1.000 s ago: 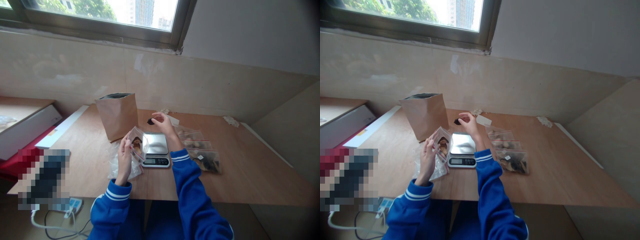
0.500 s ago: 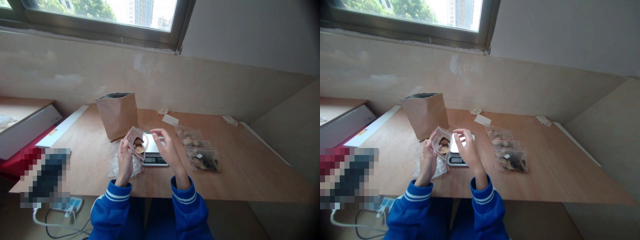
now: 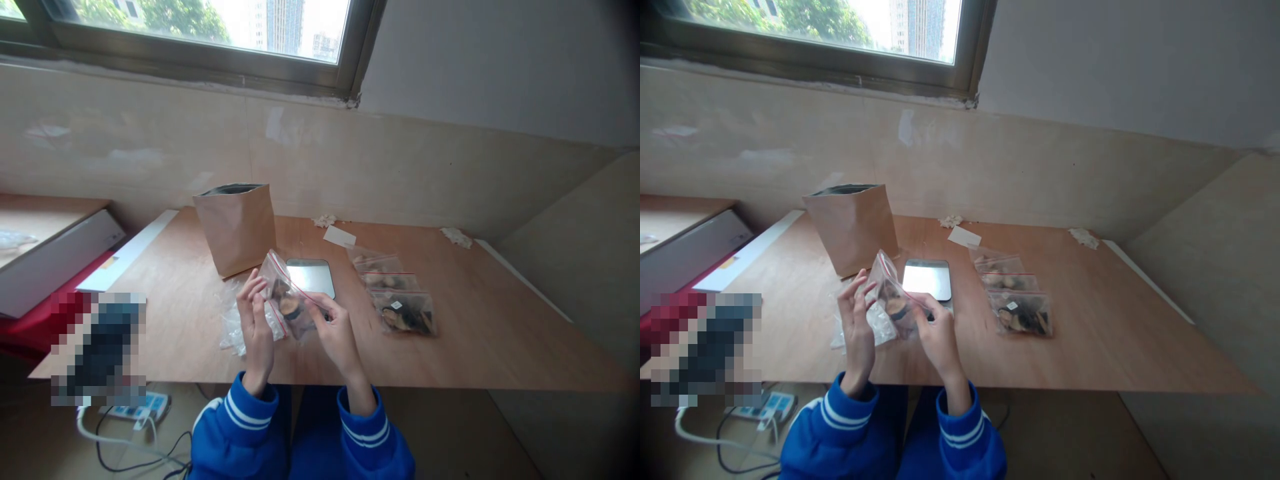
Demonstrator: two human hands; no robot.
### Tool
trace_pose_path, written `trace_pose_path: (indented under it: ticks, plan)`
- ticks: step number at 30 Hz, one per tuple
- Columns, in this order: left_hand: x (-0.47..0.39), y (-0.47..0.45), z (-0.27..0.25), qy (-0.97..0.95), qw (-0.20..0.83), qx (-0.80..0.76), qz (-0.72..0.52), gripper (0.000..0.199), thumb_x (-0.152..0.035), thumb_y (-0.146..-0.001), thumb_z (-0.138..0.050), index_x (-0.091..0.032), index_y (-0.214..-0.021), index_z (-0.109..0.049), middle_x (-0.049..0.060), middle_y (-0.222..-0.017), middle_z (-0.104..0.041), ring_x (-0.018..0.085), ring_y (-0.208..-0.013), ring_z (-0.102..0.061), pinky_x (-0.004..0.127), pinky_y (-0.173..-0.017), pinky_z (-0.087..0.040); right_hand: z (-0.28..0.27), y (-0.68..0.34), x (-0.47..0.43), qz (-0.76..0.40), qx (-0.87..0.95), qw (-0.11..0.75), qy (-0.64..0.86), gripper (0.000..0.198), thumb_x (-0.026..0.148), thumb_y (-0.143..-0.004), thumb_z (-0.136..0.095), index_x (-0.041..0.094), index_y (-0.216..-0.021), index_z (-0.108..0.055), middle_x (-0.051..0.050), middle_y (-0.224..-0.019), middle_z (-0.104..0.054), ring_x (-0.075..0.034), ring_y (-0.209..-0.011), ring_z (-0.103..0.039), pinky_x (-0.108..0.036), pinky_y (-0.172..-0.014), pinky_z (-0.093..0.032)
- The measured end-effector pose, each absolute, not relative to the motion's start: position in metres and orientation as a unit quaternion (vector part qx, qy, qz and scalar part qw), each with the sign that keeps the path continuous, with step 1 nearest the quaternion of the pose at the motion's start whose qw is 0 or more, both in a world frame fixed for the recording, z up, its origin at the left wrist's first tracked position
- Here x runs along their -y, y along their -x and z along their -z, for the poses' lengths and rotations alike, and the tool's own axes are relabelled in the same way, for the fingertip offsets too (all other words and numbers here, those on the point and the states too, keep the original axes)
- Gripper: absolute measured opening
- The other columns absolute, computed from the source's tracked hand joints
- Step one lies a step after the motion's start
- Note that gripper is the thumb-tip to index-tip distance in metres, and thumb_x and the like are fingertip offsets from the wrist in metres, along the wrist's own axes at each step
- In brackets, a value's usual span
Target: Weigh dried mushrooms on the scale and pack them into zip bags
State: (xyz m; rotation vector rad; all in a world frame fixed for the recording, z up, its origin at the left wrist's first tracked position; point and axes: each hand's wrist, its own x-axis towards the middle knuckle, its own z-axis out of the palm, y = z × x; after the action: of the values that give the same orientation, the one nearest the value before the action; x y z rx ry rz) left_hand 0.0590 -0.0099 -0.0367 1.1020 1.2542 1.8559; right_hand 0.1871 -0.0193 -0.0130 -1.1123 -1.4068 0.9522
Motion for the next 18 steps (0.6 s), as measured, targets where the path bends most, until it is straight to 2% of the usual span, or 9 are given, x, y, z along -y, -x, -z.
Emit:
trace_pose_path:
  ticks: [4,7,9,13,18]
  plan:
    - [-0.004,-0.043,0.05,-0.431,0.335,-0.518,-0.659,0.049,-0.047,-0.091,-0.055,-0.023,-0.133,-0.05,0.011,-0.141,-0.05,0.024,-0.127,-0.05,0.042,-0.108,-0.037,0.018,-0.211,0.016,-0.443,0.564,0.532,0.451,0.029,0.043,-0.088,-0.063,0.021,-0.102,-0.075,-0.007,-0.108,-0.075,-0.023,-0.105,-0.068,-0.037,-0.097,-0.052]
    - [-0.01,-0.035,0.056,-0.466,0.387,-0.487,-0.63,0.043,-0.048,-0.09,-0.055,-0.022,-0.125,-0.059,0.01,-0.134,-0.058,0.024,-0.124,-0.053,0.041,-0.107,-0.038,0.021,-0.221,0.017,-0.451,0.535,0.55,0.456,0.033,0.047,-0.085,-0.065,0.021,-0.102,-0.076,-0.008,-0.105,-0.075,-0.024,-0.102,-0.07,-0.039,-0.095,-0.053]
    - [-0.01,-0.033,0.055,-0.489,0.418,-0.457,-0.615,0.039,-0.046,-0.09,-0.057,-0.022,-0.12,-0.063,0.009,-0.13,-0.061,0.022,-0.116,-0.058,0.038,-0.102,-0.043,0.022,-0.225,0.02,-0.461,0.519,0.558,0.454,0.034,0.049,-0.086,-0.064,0.022,-0.103,-0.076,-0.008,-0.103,-0.076,-0.024,-0.099,-0.071,-0.039,-0.094,-0.054]
    - [-0.005,-0.034,0.049,-0.48,0.445,-0.42,-0.629,0.041,-0.041,-0.087,-0.063,-0.022,-0.124,-0.062,0.006,-0.111,-0.069,0.018,-0.097,-0.064,0.029,-0.087,-0.049,0.022,-0.227,0.025,-0.457,0.51,0.577,0.446,0.038,0.054,-0.091,-0.056,0.023,-0.103,-0.076,-0.007,-0.1,-0.077,-0.022,-0.095,-0.072,-0.036,-0.092,-0.054]
    - [-0.005,-0.037,0.051,-0.463,0.495,-0.402,-0.616,0.029,-0.042,-0.086,-0.064,-0.018,-0.101,-0.072,0.007,-0.103,-0.072,0.019,-0.098,-0.064,0.029,-0.089,-0.048,0.019,-0.226,0.027,-0.443,0.487,0.607,0.446,0.047,0.056,-0.095,-0.047,0.022,-0.115,-0.071,-0.009,-0.106,-0.075,-0.022,-0.088,-0.073,-0.036,-0.086,-0.056]
